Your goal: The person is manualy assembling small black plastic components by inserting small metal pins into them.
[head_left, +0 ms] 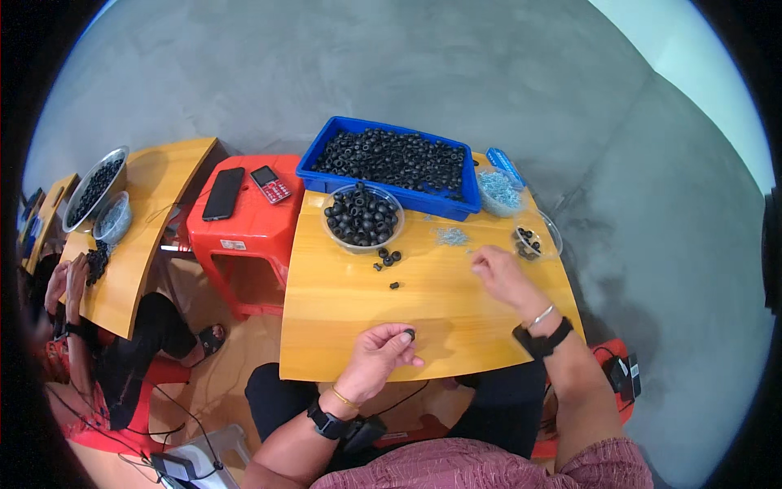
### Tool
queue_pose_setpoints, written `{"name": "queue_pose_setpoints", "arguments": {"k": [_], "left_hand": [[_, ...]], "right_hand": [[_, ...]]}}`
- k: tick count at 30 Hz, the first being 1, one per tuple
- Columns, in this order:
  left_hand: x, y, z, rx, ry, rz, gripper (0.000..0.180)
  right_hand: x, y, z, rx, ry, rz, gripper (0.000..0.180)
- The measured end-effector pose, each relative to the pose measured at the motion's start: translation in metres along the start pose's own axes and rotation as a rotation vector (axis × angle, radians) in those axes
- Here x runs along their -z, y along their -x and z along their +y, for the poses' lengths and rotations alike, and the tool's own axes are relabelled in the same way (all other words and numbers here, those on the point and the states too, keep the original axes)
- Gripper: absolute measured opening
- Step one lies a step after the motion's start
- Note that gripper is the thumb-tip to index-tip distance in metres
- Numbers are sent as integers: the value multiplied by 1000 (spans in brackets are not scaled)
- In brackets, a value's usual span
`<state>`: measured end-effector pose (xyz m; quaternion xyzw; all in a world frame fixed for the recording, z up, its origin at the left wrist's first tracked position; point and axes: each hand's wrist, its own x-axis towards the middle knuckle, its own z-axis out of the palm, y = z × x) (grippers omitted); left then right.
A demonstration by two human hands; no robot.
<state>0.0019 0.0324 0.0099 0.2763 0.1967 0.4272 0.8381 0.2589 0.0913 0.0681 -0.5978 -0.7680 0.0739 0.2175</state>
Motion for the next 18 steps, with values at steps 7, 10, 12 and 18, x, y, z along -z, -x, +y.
{"name": "queue_pose_setpoints", "arguments": {"k": [7,10,12,18], "left_hand": [[3,-1,1,39,45,-31,14],[3,-1,2,37,32,-24,15],[3,-1,2,40,32,-38,16],[3,-3,3,20,80,-48,16]], "right_hand": [[2,-9,41,22,227,-63,12],[-6,-11,44,43,241,-146,9],[-13,-10,51,39,214,-133,9],[-9,-3,19,92,24,-7,6]]}}
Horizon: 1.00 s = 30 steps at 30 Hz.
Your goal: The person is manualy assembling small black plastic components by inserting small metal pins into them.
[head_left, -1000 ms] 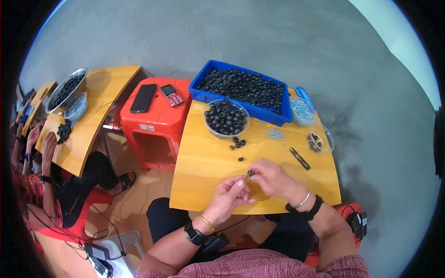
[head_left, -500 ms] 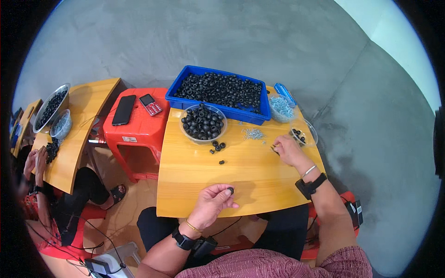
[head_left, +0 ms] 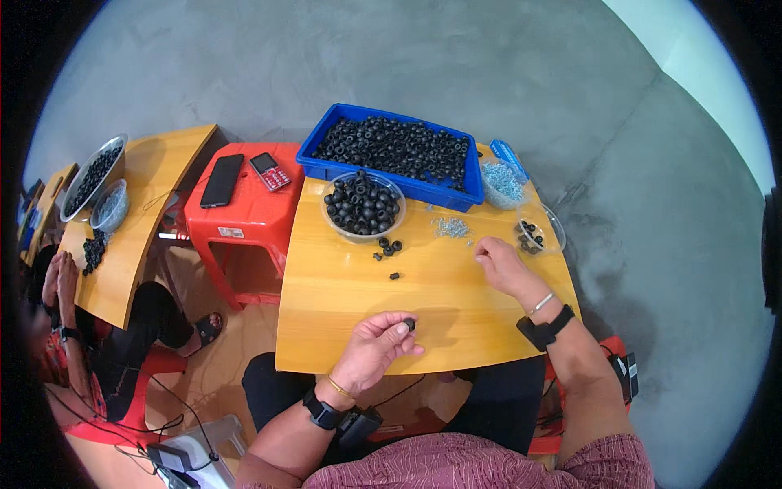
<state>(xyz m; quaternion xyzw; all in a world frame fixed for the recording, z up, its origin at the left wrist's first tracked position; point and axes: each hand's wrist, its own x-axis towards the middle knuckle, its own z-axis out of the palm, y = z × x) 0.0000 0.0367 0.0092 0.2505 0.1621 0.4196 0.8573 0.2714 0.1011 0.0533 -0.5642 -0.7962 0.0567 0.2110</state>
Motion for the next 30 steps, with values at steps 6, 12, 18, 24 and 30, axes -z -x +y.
{"name": "queue_pose_setpoints", "arguments": {"k": [6,12,18,24,30], "left_hand": [[2,0,0,-18,54,-21,18],[1,0,2,-43,73,-24,18],[3,1,1,-71,91,-57,18],[3,2,1,-75,94,-64,18],[5,0,1,-79,101,-124,18]], "right_hand": [[2,19,-77,-208,-843,-69,5],[-14,34,-110,-240,-1312,-76,7],[-19,35,-114,-230,-1405,-90,11],[-19,33,-123,-200,-1493,-70,8],[-21,35,-123,-185,-1277,-24,9]]}}
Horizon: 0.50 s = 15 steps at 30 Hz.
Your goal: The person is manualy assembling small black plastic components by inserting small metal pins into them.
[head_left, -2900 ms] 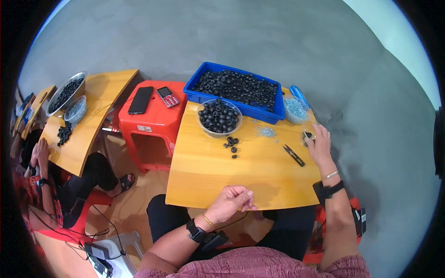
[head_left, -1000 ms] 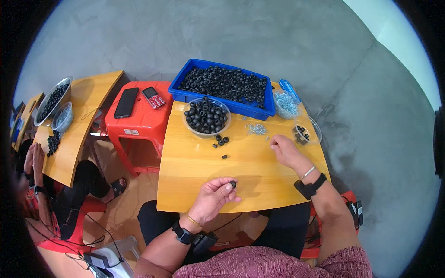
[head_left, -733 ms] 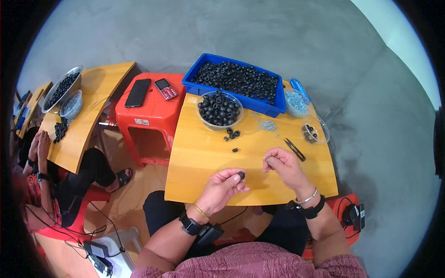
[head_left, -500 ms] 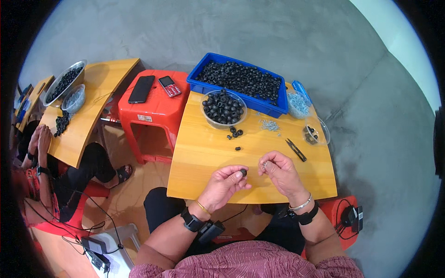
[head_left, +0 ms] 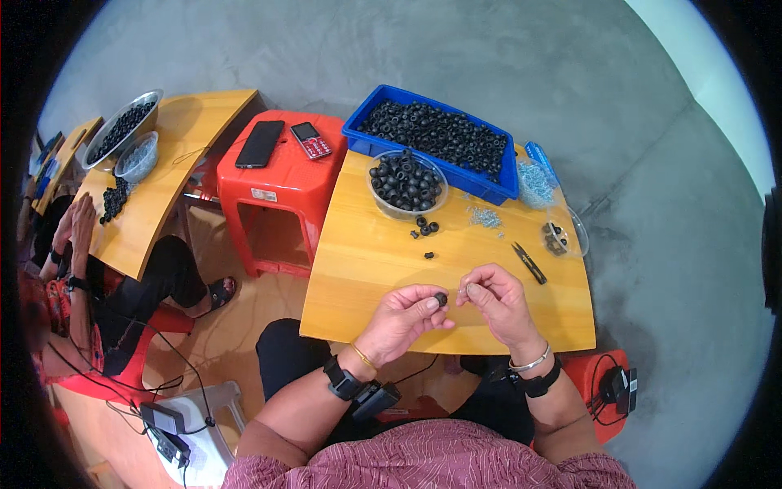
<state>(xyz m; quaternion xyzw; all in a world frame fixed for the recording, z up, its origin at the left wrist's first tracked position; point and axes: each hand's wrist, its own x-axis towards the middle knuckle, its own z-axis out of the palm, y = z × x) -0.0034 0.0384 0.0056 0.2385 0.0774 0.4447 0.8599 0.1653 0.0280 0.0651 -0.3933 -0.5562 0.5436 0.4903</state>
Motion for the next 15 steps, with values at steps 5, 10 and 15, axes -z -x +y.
{"name": "queue_pose_setpoints", "arguments": {"k": [5,10,15], "left_hand": [[0,0,1,9,-5,13,18],[-2,0,1,8,10,12,16],[-1,-1,-1,8,-16,52,15]], "right_hand": [[-6,1,4,64,160,35,8],[-12,3,4,102,199,24,8],[-13,3,7,120,244,-2,6]]}}
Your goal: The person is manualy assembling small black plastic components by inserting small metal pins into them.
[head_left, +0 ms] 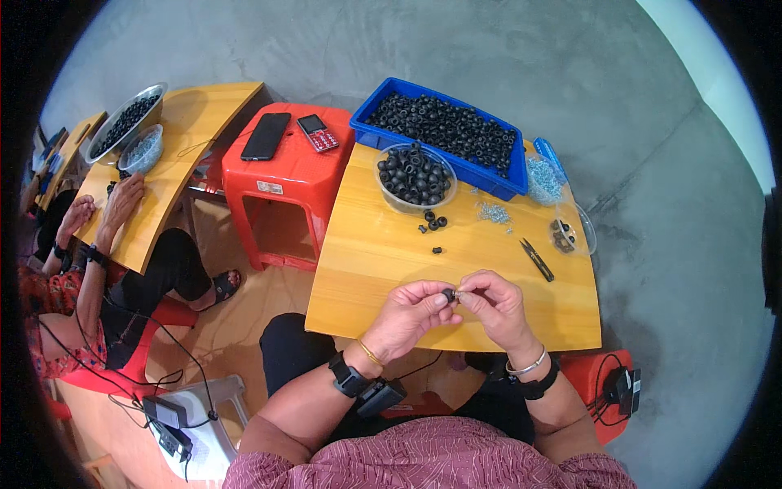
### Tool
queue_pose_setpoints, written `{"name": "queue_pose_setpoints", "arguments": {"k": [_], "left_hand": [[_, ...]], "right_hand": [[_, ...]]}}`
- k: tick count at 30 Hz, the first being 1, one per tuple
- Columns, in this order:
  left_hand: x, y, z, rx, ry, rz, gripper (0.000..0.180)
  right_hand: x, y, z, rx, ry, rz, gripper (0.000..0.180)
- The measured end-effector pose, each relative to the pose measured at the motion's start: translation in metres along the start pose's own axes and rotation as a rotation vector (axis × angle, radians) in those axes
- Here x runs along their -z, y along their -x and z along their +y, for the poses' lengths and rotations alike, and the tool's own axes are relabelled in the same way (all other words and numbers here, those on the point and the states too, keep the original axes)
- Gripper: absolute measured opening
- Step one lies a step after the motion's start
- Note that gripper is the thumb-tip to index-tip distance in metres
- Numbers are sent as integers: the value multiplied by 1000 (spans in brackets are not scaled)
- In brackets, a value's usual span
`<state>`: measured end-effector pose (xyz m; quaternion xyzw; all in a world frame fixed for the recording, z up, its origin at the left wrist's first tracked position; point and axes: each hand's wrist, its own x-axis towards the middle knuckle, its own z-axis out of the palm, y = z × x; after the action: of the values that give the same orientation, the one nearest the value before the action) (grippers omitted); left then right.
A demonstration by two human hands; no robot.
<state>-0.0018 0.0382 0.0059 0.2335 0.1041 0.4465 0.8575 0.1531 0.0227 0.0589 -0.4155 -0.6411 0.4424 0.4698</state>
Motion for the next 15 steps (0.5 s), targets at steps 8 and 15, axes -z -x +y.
{"name": "queue_pose_setpoints", "arguments": {"k": [8,15], "left_hand": [[1,-2,0,10,-16,0,14],[1,0,-1,43,-37,71,14]], "right_hand": [[-1,-1,6,68,75,-21,8],[-10,6,7,50,283,91,11]]}}
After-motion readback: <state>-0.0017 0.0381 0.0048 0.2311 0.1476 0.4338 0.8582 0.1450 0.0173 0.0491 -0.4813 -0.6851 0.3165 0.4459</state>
